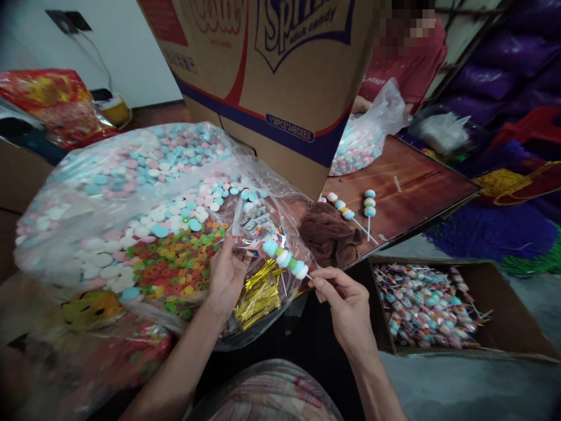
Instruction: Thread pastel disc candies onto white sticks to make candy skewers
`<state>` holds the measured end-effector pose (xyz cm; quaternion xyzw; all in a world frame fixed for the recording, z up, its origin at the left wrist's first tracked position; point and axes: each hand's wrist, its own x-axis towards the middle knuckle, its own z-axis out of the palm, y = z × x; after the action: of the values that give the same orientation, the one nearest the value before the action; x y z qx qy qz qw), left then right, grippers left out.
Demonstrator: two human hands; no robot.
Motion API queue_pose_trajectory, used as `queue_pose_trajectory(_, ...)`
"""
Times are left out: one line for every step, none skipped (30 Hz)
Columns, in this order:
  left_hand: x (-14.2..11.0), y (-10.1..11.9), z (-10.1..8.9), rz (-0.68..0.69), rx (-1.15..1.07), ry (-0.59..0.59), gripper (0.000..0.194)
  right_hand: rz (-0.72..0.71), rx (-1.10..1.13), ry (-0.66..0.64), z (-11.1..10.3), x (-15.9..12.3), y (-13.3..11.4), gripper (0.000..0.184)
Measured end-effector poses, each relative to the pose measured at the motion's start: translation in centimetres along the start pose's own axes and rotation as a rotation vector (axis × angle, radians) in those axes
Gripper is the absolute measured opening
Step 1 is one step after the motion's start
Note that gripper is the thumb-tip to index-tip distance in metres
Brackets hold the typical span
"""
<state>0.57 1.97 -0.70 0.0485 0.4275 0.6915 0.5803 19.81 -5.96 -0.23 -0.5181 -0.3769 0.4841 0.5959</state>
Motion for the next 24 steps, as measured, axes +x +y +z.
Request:
queue_pose_trajectory(0.0,0.0,0.0,0.003,-0.005,0.0,0.021,-0.016,-0.017,0.0,-0.1,0.0,0.0,0.01)
queue_pose_trajectory(-0.1,0.0,0.0,0.006,-0.007,-0.001,0.021,-0.033,-0.034,-0.001,-0.2,0.0,0.1,0.01)
queue_pose_trajectory(-0.1,0.0,0.0,0.009,-0.009,-0.002,0.021,-0.051,-0.052,-0.003,-0.4,-0.1,0.2,0.01)
queue_pose_trajectory(-0.1,0.1,0.0,0.011,-0.011,-0.002,0.021,-0.071,-0.07,-0.007,-0.5,-0.1,0.2,0.009)
queue_pose_trajectory(-0.1,0.1,0.0,0.011,-0.013,-0.001,0.021,-0.089,-0.093,-0.012,-0.6,-0.2,0.2,0.009)
queue_pose_trajectory(-0.1,0.1,0.0,0.01,-0.015,0.002,0.022,-0.107,-0.119,-0.019,-0.6,-0.3,0.2,0.008)
queue_pose_trajectory(-0.1,0.0,-0.1,0.008,-0.016,0.005,0.022,-0.127,-0.151,-0.023,-0.7,-0.4,0.1,0.008)
queue_pose_trajectory(-0.1,0.0,-0.1,0.007,-0.017,0.009,0.023,-0.146,-0.189,-0.03,-0.7,-0.4,0.0,0.008)
queue_pose_trajectory(-0.1,0.0,-0.1,0.007,-0.017,0.012,0.023,-0.166,-0.23,-0.038,-0.7,-0.5,-0.2,0.007)
queue_pose_trajectory(-0.1,0.0,-0.2,0.008,-0.016,0.015,0.024,-0.189,-0.272,-0.047,-0.6,-0.6,-0.4,0.007)
queue_pose_trajectory(0.0,0.0,-0.2,0.009,-0.014,0.018,0.024,-0.215,-0.309,-0.058,-0.6,-0.6,-0.7,0.007)
queue_pose_trajectory(0.0,0.0,-0.2,0.008,-0.011,0.021,0.025,-0.243,-0.339,-0.069,-0.5,-0.7,-1.0,0.007)
queue_pose_trajectory(0.0,-0.1,-0.2,0.008,-0.008,0.025,0.026,-0.27,-0.362,-0.083,-0.5,-0.7,-1.3,0.007)
queue_pose_trajectory(0.0,-0.1,-0.3,0.009,-0.005,0.028,0.026,-0.296,-0.379,-0.097,-0.5,-0.8,-1.6,0.007)
queue_pose_trajectory(-0.1,-0.1,-0.2,0.011,-0.002,0.03,0.027,-0.32,-0.393,-0.112,-0.5,-0.8,-1.8,0.007)
queue_pose_trajectory(-0.1,-0.1,-0.2,0.015,0.0,0.03,0.027,-0.34,-0.409,-0.129,-0.5,-0.8,-1.9,0.007)
queue_pose_trajectory(-0.1,-0.1,-0.2,0.02,0.003,0.028,0.028,-0.359,-0.428,-0.148,-0.6,-0.9,-2.1,0.008)
queue_pose_trajectory(-0.2,-0.1,-0.2,0.025,0.008,0.024,0.028,-0.374,-0.451,-0.169,-0.7,-0.9,-2.2,0.009)
queue_pose_trajectory(-0.2,-0.1,-0.1,0.031,0.018,0.02,0.028,-0.388,-0.473,-0.191,-0.8,-0.9,-2.3,0.01)
queue_pose_trajectory(-0.2,-0.1,-0.1,0.035,0.033,0.014,0.028,-0.399,-0.491,-0.212,-0.9,-0.9,-2.4,0.012)
queue_pose_trajectory(-0.3,-0.1,0.0,0.04,0.052,0.009,0.028,-0.407,-0.504,-0.232,-1.0,-0.9,-2.5,0.012)
queue_pose_trajectory(-0.3,-0.1,0.0,0.045,0.072,0.0,0.029,-0.408,-0.51,-0.249,-1.0,-0.8,-2.6,0.013)
queue_pose_trajectory(-0.4,-0.1,0.1,0.054,0.093,-0.011,0.031,-0.404,-0.51,-0.26,-1.0,-0.8,-2.7,0.013)
queue_pose_trajectory(-0.5,-0.1,0.1,0.066,0.113,-0.026,0.032,-0.395,-0.505,-0.264,-1.0,-0.7,-2.8,0.012)
